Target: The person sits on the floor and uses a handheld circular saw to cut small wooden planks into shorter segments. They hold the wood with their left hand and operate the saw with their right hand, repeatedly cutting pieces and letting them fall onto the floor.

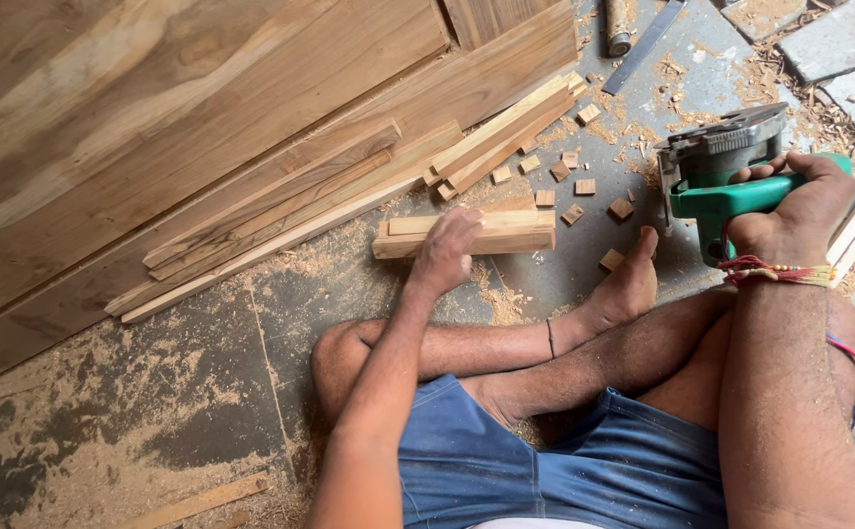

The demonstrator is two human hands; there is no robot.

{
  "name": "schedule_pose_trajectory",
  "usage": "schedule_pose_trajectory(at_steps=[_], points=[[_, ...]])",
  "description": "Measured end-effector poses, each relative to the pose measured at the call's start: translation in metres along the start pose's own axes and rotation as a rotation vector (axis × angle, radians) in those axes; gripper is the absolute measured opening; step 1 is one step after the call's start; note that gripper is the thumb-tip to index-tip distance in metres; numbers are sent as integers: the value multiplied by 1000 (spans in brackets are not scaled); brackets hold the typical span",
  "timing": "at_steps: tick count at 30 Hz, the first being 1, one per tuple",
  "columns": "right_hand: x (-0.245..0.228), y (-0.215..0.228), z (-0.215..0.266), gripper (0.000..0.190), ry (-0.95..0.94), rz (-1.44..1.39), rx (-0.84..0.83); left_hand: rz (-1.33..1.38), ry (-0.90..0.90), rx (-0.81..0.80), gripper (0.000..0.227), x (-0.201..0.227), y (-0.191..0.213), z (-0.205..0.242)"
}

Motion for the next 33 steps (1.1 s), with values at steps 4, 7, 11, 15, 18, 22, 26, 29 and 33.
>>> schedule_pose_trajectory(at_steps=[4, 7, 11, 15, 18, 22, 26, 29, 33], points=[[0, -1, -3, 7, -26, 28, -12, -24, 97, -203, 69, 2, 24, -13], [1, 7, -3, 7, 31, 71, -1, 9, 210, -354, 69, -7, 31, -22], [0, 0, -12, 10, -26, 39, -8, 32, 224, -428, 71, -9, 41, -52], [0, 10, -12, 17, -10, 76, -46, 98, 284, -513, 81, -8, 13, -51], [3, 9, -11, 15, 27, 113, 19, 108, 216, -360, 87, -12, 0, -56], [15, -11, 12, 9, 50, 328, -68, 66, 201, -280, 82, -25, -18, -52], [24, -44, 57, 23, 22, 467, -335, 27, 264, -292, 81, -32, -31, -51], [28, -64, 89, 29, 68, 625, -474, 2, 305, -337, 72, -25, -48, -57], [51, -75, 115, 28, 119, 800, -559, -16, 249, -37, 51, -20, -46, -64]])
Point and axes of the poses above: each hand's wrist, its own z-axis away from the middle knuckle, its own y-axis out of the back of the hand, x = y × z, the point moved 6 cm from there along -z, towards the middle knuckle, and after that the axes turned 2 degrees about -y, right-handed, at the moved point
